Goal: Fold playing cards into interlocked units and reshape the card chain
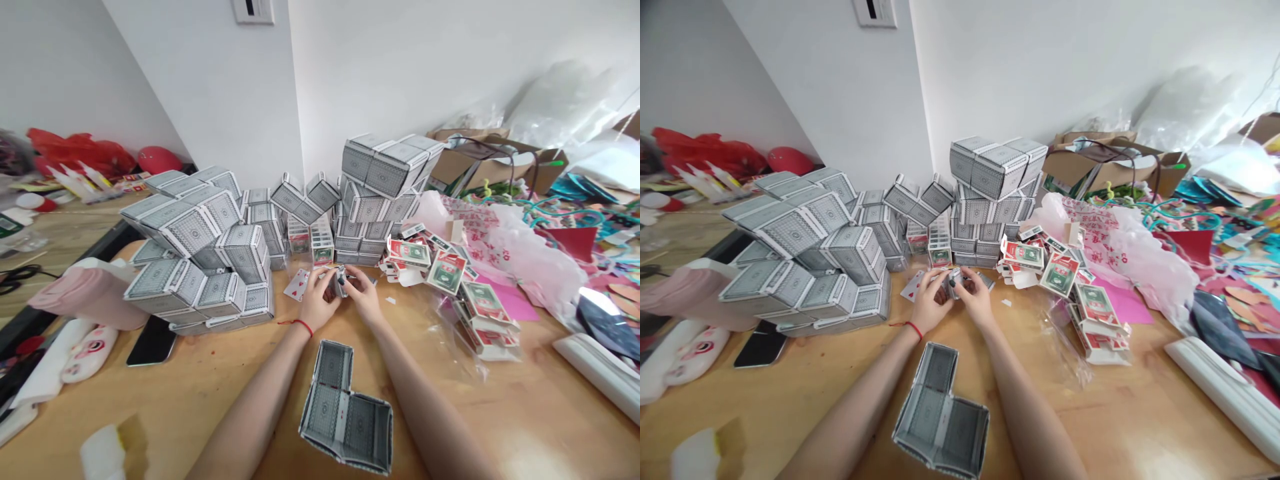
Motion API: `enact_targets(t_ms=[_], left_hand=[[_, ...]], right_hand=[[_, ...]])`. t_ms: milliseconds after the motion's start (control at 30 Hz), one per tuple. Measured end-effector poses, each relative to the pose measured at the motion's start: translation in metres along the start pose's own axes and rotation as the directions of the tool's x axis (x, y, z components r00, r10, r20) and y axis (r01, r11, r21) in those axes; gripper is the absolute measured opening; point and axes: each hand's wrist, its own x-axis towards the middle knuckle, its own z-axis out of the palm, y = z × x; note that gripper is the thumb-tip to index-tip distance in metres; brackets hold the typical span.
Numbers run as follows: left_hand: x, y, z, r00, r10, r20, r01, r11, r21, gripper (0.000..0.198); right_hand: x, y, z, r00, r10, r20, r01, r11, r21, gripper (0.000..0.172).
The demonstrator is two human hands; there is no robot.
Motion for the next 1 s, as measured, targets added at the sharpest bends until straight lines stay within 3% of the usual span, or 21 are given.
enact_targets(t_ms=[267, 500, 1000], left_hand=[[-0.001, -0.001, 0.0, 0.999, 0.035, 0.015, -0.035, 0.999, 0.006, 0.062], [0.001, 0.0, -0.001, 0.996, 0.087, 0.022, -0.087, 0.996, 0.014, 0.062], [0.001, 0.002, -0.002, 0.993, 0.103, 0.06, -0.101, 0.994, -0.029, 0.061]], right_hand=[[0.0, 0.002, 0.002, 0.99, 0.089, 0.108, -0.107, 0.98, 0.168, 0.04], [-0.005, -0.006, 0.006, 0.951, 0.203, 0.233, -0.271, 0.909, 0.315, 0.04], [-0.005, 0.0, 0.007, 0.97, 0.166, 0.176, -0.211, 0.937, 0.28, 0.043]])
